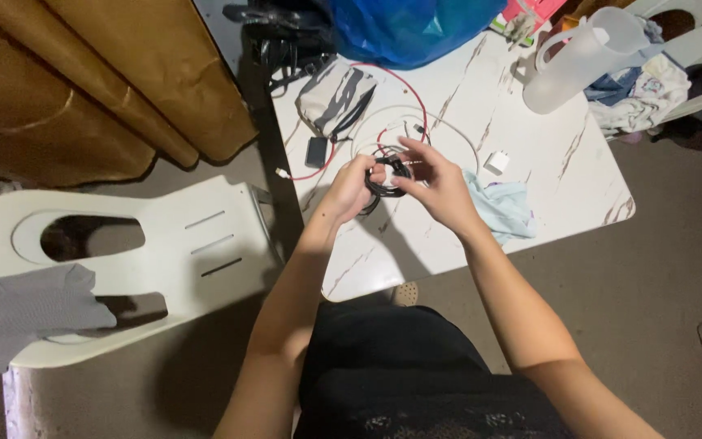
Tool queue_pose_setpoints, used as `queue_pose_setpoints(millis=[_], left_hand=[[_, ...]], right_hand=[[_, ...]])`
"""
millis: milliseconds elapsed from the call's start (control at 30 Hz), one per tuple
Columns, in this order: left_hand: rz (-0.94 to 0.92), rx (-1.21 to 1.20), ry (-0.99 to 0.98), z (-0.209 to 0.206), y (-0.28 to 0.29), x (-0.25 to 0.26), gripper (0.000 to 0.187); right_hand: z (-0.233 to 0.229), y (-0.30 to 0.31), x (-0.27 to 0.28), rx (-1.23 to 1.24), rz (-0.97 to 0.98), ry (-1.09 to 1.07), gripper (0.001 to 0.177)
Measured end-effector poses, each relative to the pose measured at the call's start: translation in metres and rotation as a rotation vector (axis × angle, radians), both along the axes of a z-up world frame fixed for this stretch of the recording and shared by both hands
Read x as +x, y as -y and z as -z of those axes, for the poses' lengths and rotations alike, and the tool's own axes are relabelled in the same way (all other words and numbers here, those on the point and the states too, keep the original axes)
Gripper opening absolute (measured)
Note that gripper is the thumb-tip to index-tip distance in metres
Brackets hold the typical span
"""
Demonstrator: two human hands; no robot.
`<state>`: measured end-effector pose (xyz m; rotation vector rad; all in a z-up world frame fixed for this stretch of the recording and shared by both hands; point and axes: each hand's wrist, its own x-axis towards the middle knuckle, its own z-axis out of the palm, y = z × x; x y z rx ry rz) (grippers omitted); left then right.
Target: The person organizes a bundle of black electronic cables on a table by hand, then takes a light blue cloth and wraps it around a circular sensor-like device attached to the cables.
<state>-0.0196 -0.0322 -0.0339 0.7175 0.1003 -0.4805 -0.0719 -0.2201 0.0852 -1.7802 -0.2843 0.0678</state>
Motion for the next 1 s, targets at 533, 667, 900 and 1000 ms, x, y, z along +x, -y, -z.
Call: queue_pose_setpoints(millis=[533,667,900,1000], left_hand=[[-0.304,0.677,0.447,-0.052,0.005,-0.035,0.032],[-0.261,0.374,0.333,-0.040,0.006,-0.035,0.034],[-0.199,-0.034,0.145,-0.033,0.031,-0.041,0.042],[-0.182,0.333,0.586,-0.039,0.046,-0.037,0.026]], right_hand=[[0.046,-0.016,0.008,-0.052,0.272,-0.018,0.017],[0.058,-0.005,0.013,0.158,0.221,-0.104,0.013],[0.071,0.027,0.023,0.354,0.145,-0.251,0.011],[0.075,0.040,0.024,0.325,0.167,-0.259,0.010]])
